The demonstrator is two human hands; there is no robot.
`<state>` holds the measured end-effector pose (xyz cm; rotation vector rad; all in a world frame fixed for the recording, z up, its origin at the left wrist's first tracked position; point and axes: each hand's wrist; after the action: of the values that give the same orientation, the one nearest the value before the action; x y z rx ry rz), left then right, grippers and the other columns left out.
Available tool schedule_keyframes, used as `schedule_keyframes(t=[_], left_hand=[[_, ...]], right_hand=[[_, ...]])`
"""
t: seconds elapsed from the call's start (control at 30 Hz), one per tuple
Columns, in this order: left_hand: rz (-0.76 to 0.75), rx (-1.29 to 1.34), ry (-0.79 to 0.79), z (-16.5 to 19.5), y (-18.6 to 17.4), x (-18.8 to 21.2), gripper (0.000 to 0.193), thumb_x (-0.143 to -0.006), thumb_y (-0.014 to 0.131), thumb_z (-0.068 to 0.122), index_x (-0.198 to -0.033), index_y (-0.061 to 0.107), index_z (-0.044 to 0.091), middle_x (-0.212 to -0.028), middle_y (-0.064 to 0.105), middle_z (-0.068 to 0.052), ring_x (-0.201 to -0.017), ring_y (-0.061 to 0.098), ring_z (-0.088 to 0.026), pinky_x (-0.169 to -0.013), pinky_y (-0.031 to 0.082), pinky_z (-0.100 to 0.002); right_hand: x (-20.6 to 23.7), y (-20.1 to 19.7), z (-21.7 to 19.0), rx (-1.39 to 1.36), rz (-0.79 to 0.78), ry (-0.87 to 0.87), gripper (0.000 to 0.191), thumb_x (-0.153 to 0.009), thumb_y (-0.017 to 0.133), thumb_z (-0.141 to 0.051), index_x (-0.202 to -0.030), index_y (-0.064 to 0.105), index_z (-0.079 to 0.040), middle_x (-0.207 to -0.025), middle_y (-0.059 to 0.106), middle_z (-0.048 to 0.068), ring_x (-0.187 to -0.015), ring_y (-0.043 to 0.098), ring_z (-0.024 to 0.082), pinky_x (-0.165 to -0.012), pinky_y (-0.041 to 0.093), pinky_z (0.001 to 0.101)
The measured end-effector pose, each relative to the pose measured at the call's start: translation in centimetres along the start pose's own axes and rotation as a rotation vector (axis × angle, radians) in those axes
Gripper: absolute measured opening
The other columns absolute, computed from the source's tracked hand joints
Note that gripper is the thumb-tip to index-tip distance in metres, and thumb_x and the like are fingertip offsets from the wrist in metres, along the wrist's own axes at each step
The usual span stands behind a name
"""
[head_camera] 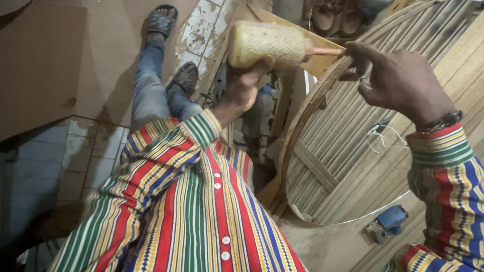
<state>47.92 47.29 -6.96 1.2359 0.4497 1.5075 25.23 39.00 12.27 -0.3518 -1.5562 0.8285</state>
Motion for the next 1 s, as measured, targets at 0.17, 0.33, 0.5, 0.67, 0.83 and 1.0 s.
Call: schedule_keyframes(t=[0.17, 0.33, 0.5, 0.67, 0.83, 1.0], left_hand=[[0.021, 0.215, -0.124, 0.0, -2.7, 2.4, 0.041, -0.093, 0.081, 0.01, -0.129, 0.062, 0.005, -0.122, 0.068, -0.005, -0.114, 0.066, -0.02, -0.105, 0.055, -0.039], [0.082, 0.196, -0.071, -0.1, -5.2, 4.8, 0.045, -0.094, 0.081, 0.008, -0.134, 0.06, 0.006, -0.125, 0.065, -0.006, -0.116, 0.063, -0.021, -0.101, 0.052, -0.041], [0.051, 0.218, 0.01, 0.0, -7.0, 7.6, 0.047, -0.092, 0.081, 0.009, -0.134, 0.059, 0.007, -0.125, 0.067, -0.007, -0.119, 0.064, -0.024, -0.105, 0.054, -0.045], [0.097, 0.226, -0.02, 0.3, -8.2, 10.1, 0.048, -0.09, 0.08, 0.012, -0.132, 0.058, 0.006, -0.122, 0.068, -0.007, -0.116, 0.066, -0.025, -0.101, 0.055, -0.047], [0.159, 0.176, 0.029, 0.9, -8.5, 12.3, 0.039, -0.093, 0.081, 0.011, -0.127, 0.063, 0.003, -0.117, 0.068, -0.009, -0.11, 0.066, -0.026, -0.097, 0.054, -0.045], [0.172, 0.191, 0.037, 0.5, -8.5, 14.3, 0.036, -0.09, 0.08, 0.011, -0.122, 0.065, 0.007, -0.116, 0.069, -0.006, -0.109, 0.066, -0.022, -0.095, 0.056, -0.041]], right_hand=[[0.1, -1.0, -1.8, 0.114, -0.006, 0.071, 0.074, -0.085, 0.062, -0.01, -0.157, 0.05, -0.021, -0.094, 0.078, 0.009, -0.051, 0.067, 0.022, -0.045, 0.053, 0.0365], [0.9, -0.7, -4.9, 0.087, -0.114, 0.005, 0.074, -0.084, 0.056, -0.007, -0.155, 0.051, -0.028, -0.079, 0.075, 0.009, -0.049, 0.066, 0.024, -0.047, 0.051, 0.0379], [1.8, -0.3, -7.0, 0.113, -0.104, -0.049, 0.074, -0.078, 0.061, -0.011, -0.149, 0.055, -0.032, -0.067, 0.068, 0.016, -0.056, 0.066, 0.033, -0.055, 0.052, 0.0461], [2.5, 0.4, -8.5, -0.013, 0.023, -0.153, 0.07, -0.075, 0.061, -0.01, -0.142, 0.059, -0.03, -0.087, 0.073, 0.012, -0.063, 0.067, 0.038, -0.057, 0.054, 0.0506], [3.4, 1.5, -10.6, 0.053, -0.151, -0.071, 0.072, -0.079, 0.063, -0.011, -0.144, 0.056, -0.04, -0.074, 0.07, 0.016, -0.064, 0.07, 0.036, -0.062, 0.056, 0.0478], [4.9, 4.5, -9.4, -0.054, 0.032, -0.301, 0.077, -0.068, 0.067, -0.007, -0.14, 0.059, -0.033, -0.08, 0.073, 0.012, -0.067, 0.069, 0.037, -0.06, 0.054, 0.0486]])
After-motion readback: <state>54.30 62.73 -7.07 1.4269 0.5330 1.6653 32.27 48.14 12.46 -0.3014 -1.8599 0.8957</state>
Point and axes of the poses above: each hand's wrist, its own x-axis away from the middle knuckle, its own y-axis out of the palm, z = x × y
